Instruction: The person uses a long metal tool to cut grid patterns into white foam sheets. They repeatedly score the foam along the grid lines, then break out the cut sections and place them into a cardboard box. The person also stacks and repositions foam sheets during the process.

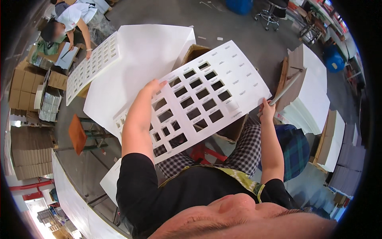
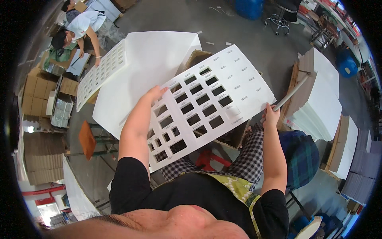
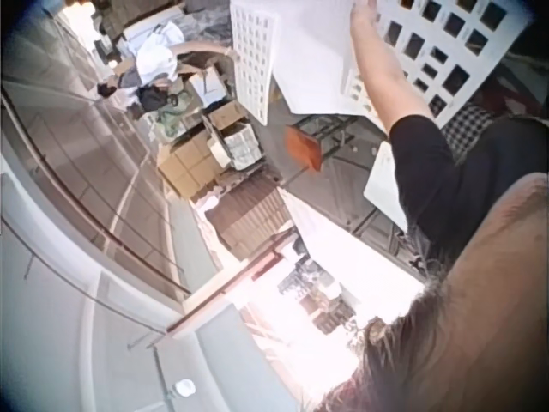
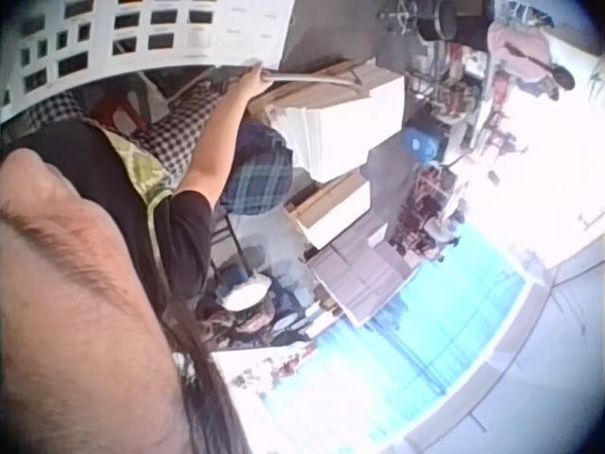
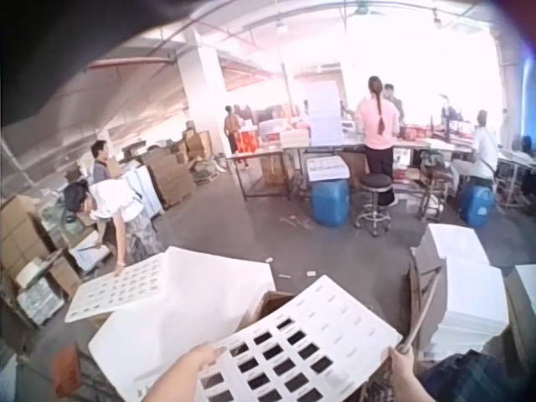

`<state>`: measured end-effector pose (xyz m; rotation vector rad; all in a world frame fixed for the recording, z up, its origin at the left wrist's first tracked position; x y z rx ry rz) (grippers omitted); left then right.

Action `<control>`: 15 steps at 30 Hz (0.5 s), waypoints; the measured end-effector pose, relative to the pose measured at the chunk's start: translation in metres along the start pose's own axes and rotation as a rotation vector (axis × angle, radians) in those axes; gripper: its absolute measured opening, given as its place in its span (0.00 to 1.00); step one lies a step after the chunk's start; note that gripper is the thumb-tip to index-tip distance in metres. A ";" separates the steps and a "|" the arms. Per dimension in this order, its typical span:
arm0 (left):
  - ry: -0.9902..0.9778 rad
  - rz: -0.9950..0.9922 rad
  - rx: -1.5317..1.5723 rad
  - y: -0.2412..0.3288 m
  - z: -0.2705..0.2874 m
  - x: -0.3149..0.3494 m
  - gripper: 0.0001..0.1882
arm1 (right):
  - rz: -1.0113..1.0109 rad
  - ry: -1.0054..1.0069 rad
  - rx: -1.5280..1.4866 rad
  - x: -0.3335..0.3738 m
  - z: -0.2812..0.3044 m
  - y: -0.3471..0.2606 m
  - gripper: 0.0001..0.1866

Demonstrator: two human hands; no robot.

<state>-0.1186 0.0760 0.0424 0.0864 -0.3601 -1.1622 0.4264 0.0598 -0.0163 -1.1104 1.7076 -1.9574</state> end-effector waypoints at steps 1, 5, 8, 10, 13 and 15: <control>0.124 -0.034 -0.060 -0.017 -0.019 -0.018 0.33 | -0.016 -0.018 0.012 -0.002 -0.001 0.003 0.12; 0.391 -0.384 0.095 0.075 -0.006 -0.017 0.31 | -0.026 -0.027 0.025 -0.002 0.006 0.005 0.12; 0.187 -0.671 -0.035 0.179 -0.018 0.006 0.28 | 0.012 0.001 0.080 -0.002 0.006 0.008 0.11; 0.238 -0.513 -0.151 0.206 -0.051 -0.004 0.22 | 0.065 0.001 0.119 0.000 0.003 0.005 0.11; 0.194 -0.364 -0.231 0.216 -0.081 -0.024 0.17 | 0.139 0.033 0.097 0.023 0.006 -0.018 0.12; 0.139 -0.317 -0.247 0.214 -0.090 -0.029 0.15 | 0.137 0.027 0.158 0.032 0.025 -0.026 0.12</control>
Point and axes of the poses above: each hand's wrist, its own x-axis away from the middle knuckle, its own z-axis out of the back of the hand, y = z × x, the point moved 1 cm from there along -x, towards the middle knuckle, and after that the axes turned 12 degrees about y, right-handed, at the moved point
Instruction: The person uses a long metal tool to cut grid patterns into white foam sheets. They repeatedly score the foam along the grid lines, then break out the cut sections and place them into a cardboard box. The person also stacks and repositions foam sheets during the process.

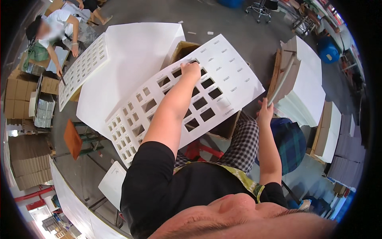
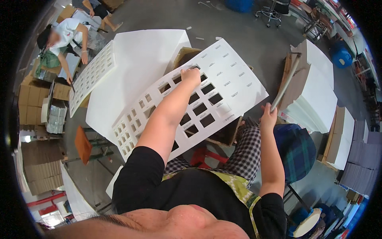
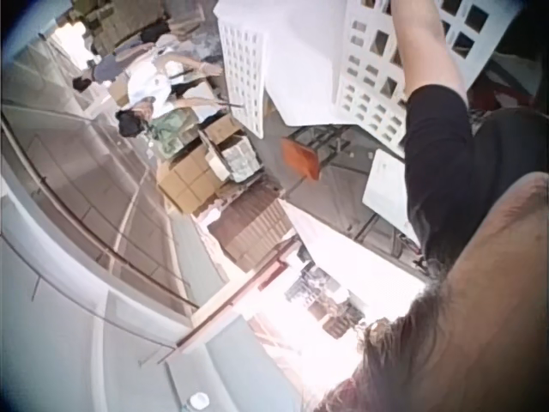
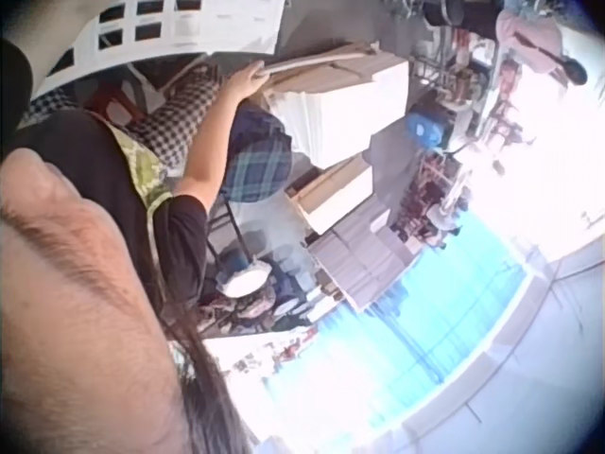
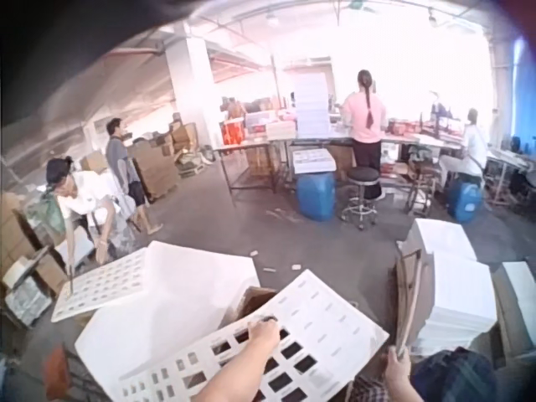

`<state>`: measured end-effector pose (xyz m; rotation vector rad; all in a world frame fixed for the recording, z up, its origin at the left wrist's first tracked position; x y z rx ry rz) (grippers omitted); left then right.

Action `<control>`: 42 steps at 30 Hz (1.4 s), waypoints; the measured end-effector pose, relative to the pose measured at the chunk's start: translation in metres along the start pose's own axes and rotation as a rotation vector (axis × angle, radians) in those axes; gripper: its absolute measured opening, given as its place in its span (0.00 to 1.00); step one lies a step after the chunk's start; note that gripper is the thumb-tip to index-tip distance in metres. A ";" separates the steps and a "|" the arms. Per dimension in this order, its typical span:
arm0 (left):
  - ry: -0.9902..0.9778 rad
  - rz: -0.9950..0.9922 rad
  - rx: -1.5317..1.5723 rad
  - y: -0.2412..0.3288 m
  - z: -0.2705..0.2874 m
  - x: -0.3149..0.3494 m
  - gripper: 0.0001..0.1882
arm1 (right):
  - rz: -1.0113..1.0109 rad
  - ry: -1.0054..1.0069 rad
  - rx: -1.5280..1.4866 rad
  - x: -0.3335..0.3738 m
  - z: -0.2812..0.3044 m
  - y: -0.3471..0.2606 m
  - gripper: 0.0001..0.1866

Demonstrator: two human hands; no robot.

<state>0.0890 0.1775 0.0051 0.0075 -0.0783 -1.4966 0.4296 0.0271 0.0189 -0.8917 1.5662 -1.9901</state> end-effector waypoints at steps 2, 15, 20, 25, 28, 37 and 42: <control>-0.033 -0.031 -0.023 -0.001 0.006 -0.005 0.16 | 0.058 -0.124 0.000 0.018 0.033 0.003 0.12; 0.003 -0.126 0.012 -0.006 0.005 0.004 0.17 | 0.228 -0.539 0.721 0.171 0.186 0.054 0.16; 0.044 -0.137 0.028 -0.013 -0.005 -0.001 0.16 | 0.313 -0.568 0.424 0.185 0.183 0.013 0.18; 0.028 -0.141 0.064 -0.011 -0.003 0.001 0.16 | 0.372 -0.508 0.811 0.181 0.183 0.058 0.17; 0.000 -0.116 0.043 -0.009 -0.005 0.003 0.16 | 0.345 -0.518 0.754 0.193 0.174 0.034 0.16; 0.358 -0.155 0.138 -0.011 -0.011 0.004 0.17 | 0.356 -0.457 0.366 0.191 0.179 0.031 0.21; 0.036 -0.734 0.115 0.014 0.039 0.075 0.24 | 0.136 -0.402 0.146 0.180 0.184 0.048 0.20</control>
Point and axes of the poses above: each hand's wrist, its own x-axis away from the middle knuckle, its own z-axis out of the back of the hand, y = z × x, the point moved 1 cm from there along -x, towards the middle knuckle, and after that the axes turned 12 degrees about y, right-handed, at the moved point
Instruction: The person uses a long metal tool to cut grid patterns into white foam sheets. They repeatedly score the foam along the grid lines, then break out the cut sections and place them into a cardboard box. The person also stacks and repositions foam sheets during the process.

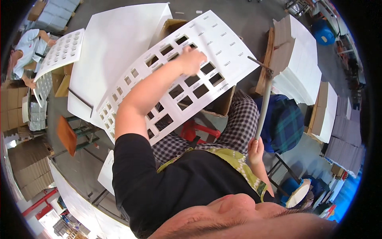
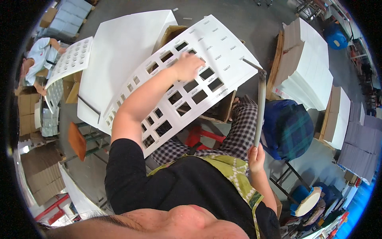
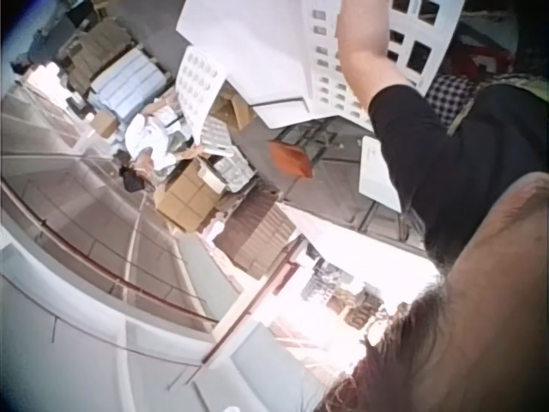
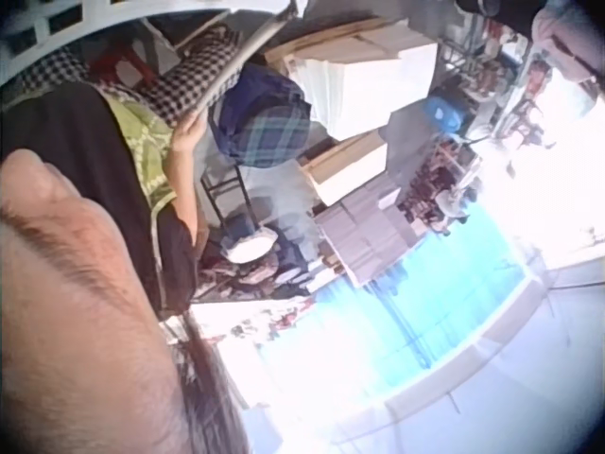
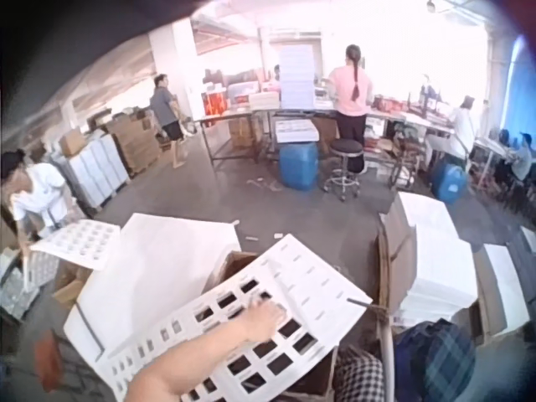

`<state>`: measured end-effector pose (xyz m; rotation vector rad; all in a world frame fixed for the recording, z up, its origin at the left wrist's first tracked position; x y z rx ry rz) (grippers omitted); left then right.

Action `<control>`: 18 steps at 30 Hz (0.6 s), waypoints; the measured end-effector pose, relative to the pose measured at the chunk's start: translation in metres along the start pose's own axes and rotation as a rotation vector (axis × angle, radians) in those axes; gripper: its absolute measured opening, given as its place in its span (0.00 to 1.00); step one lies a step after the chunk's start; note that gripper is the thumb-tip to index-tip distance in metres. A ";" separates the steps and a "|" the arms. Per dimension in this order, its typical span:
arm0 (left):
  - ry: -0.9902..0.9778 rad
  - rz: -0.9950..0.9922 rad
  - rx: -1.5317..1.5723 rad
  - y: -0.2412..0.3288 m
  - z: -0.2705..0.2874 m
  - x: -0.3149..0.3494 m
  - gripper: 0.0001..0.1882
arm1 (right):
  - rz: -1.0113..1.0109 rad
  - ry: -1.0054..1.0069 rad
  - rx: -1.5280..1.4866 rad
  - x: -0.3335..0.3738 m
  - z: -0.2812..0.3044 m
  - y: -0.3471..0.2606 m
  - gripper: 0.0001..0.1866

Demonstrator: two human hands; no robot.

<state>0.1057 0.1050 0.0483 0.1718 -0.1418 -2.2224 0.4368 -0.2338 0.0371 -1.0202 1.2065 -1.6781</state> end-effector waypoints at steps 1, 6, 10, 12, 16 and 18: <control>-0.105 -0.103 0.020 0.015 0.002 0.012 0.24 | -0.033 0.003 -0.021 -0.004 -0.002 -0.004 0.20; -0.119 -0.189 -0.199 0.036 0.000 0.016 0.28 | -0.051 -0.029 -0.064 -0.010 -0.004 0.008 0.18; -0.235 -0.080 -0.194 0.052 -0.010 0.016 0.28 | -0.045 -0.055 -0.057 -0.007 -0.005 0.014 0.17; -0.237 -0.042 -0.203 0.056 -0.005 0.012 0.27 | -0.058 -0.047 -0.042 -0.005 -0.007 0.013 0.17; -0.529 -0.045 -0.255 0.064 0.003 -0.001 0.25 | -0.068 -0.075 -0.049 -0.010 -0.011 0.010 0.18; -0.514 0.032 -0.180 0.064 0.003 -0.004 0.26 | -0.109 -0.075 -0.121 -0.009 -0.010 0.008 0.18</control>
Point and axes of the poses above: each hand's wrist, its own x-axis away from the middle knuckle, its own z-axis out of the back of the hand, y = z × x, the point moved 1 cm from there along -x, towards the middle knuckle, and after that the axes turned 12 degrees about y, right-handed, at the moved point
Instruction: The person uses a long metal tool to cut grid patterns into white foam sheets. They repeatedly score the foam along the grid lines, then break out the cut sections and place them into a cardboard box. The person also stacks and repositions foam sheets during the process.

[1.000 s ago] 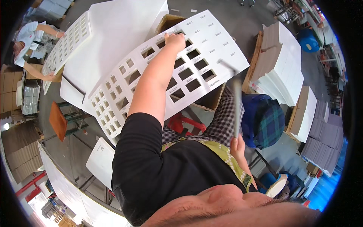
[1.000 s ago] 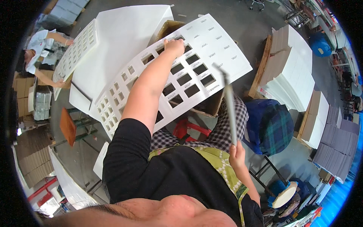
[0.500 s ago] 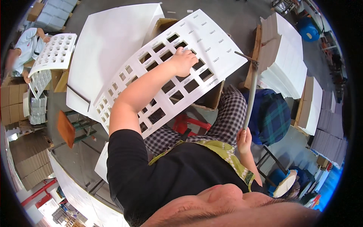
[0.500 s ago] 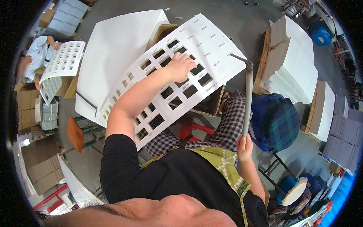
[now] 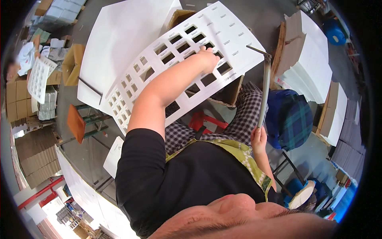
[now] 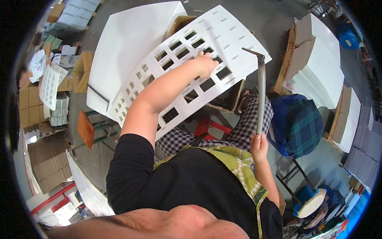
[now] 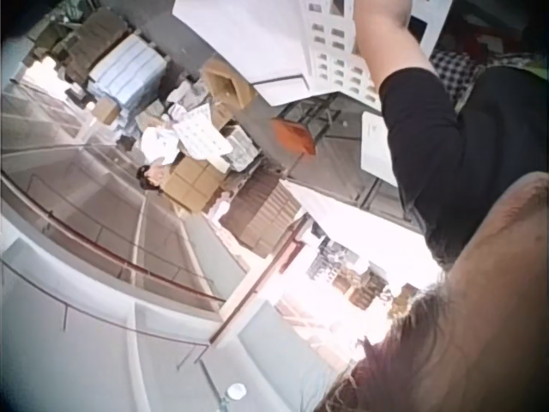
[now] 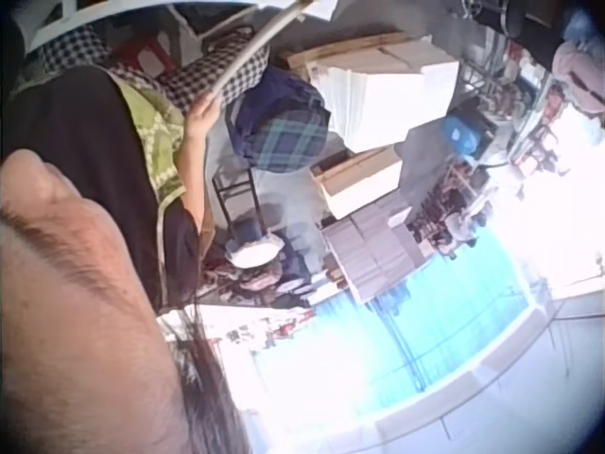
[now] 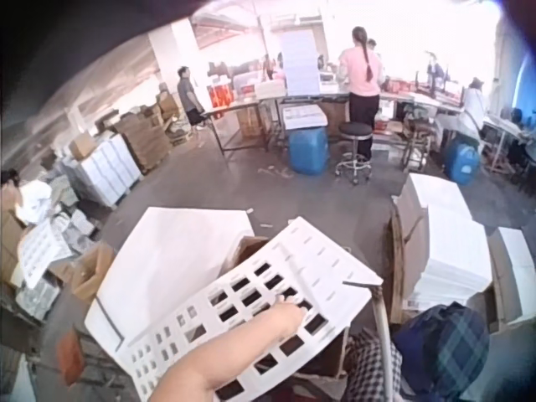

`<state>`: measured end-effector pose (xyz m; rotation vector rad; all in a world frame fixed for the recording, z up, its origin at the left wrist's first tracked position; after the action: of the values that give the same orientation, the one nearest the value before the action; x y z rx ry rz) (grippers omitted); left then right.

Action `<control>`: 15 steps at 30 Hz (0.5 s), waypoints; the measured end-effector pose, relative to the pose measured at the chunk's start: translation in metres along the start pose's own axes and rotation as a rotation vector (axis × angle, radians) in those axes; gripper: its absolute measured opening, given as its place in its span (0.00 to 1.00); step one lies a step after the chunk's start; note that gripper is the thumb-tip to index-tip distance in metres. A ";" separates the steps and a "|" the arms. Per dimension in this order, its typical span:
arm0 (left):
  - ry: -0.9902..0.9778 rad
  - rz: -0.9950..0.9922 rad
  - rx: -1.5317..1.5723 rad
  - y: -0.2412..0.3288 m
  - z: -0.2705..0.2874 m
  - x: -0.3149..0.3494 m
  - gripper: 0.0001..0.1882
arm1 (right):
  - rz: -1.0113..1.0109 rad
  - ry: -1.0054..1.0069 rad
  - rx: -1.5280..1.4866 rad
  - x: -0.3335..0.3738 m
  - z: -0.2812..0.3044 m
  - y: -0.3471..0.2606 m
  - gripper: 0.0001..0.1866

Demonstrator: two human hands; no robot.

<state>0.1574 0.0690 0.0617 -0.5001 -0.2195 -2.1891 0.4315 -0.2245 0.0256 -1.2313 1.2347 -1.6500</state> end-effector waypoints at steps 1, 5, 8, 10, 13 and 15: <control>0.007 0.026 0.045 -0.001 0.002 -0.003 0.26 | 0.007 -0.007 0.003 0.000 0.003 0.002 0.17; 0.136 0.231 0.279 0.016 -0.002 0.003 0.33 | -0.006 -0.006 -0.044 0.002 0.009 0.013 0.16; 0.155 0.383 0.332 0.031 -0.030 -0.011 0.37 | -0.029 -0.003 -0.093 0.000 0.005 0.014 0.16; 0.136 0.445 0.390 0.035 -0.026 -0.014 0.37 | -0.027 -0.011 -0.111 -0.001 0.006 0.015 0.15; 0.049 0.483 0.432 0.035 -0.019 -0.019 0.37 | 0.021 -0.014 -0.025 -0.004 0.006 0.014 0.15; 0.001 0.496 0.420 0.035 -0.016 -0.023 0.37 | -0.006 0.005 -0.005 -0.005 0.007 0.011 0.16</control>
<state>0.1929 0.0585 0.0371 -0.2768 -0.4862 -1.6025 0.4396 -0.2251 0.0142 -1.2349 1.2399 -1.6563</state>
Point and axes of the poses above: each hand's wrist, its own x-axis away from the middle knuckle, its own z-axis out of the back of the hand, y = z × x, the point moved 1 cm from there along -x, towards the middle knuckle, and after that the axes turned 12 degrees about y, right-handed, at the moved point
